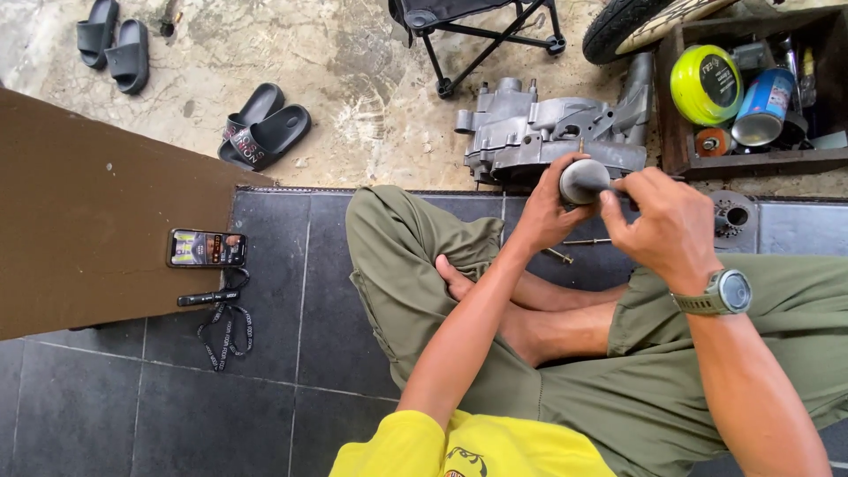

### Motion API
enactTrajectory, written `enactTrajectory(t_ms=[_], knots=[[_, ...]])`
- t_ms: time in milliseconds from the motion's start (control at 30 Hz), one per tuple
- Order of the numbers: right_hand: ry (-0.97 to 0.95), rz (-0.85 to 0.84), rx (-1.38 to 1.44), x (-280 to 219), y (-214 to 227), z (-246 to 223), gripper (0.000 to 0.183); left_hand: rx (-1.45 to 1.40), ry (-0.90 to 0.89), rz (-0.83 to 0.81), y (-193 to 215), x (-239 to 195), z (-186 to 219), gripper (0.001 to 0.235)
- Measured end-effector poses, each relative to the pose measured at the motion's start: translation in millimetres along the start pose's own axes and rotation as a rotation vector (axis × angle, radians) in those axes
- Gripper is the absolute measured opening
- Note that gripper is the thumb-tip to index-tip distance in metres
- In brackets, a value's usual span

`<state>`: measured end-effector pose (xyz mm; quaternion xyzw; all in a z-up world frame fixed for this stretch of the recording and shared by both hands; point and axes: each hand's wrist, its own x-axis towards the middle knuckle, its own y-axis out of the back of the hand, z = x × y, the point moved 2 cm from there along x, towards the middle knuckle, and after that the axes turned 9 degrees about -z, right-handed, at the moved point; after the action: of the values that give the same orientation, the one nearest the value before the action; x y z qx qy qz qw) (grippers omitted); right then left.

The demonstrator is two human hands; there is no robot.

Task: The person sits on the floor and uses a screwdriver to loosen and remove bolts from a metallic engine casing. They then detach a cylindrical component from the main assembly and continue to manipulate the parts with the tool.

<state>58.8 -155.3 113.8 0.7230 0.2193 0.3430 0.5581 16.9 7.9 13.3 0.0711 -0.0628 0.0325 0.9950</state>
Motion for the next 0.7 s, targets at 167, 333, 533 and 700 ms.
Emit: enactTrajectory(t_ms=[167, 333, 533, 700], knots=[[0.03, 0.0, -0.014, 2, 2, -4, 0.016, -0.001, 0.031, -0.02, 0, 0, -1, 0.065], [0.038, 0.015, -0.016, 3, 1, -1, 0.016, -0.025, 0.046, -0.027, -2, 0, -2, 0.064], [-0.003, 0.011, -0.079, -2, -3, 14, 0.018, 0.006, 0.013, 0.017, -2, 1, 5, 0.066], [0.051, -0.033, 0.07, 0, -3, -5, 0.017, -0.012, 0.07, -0.055, -1, 0, -1, 0.066]])
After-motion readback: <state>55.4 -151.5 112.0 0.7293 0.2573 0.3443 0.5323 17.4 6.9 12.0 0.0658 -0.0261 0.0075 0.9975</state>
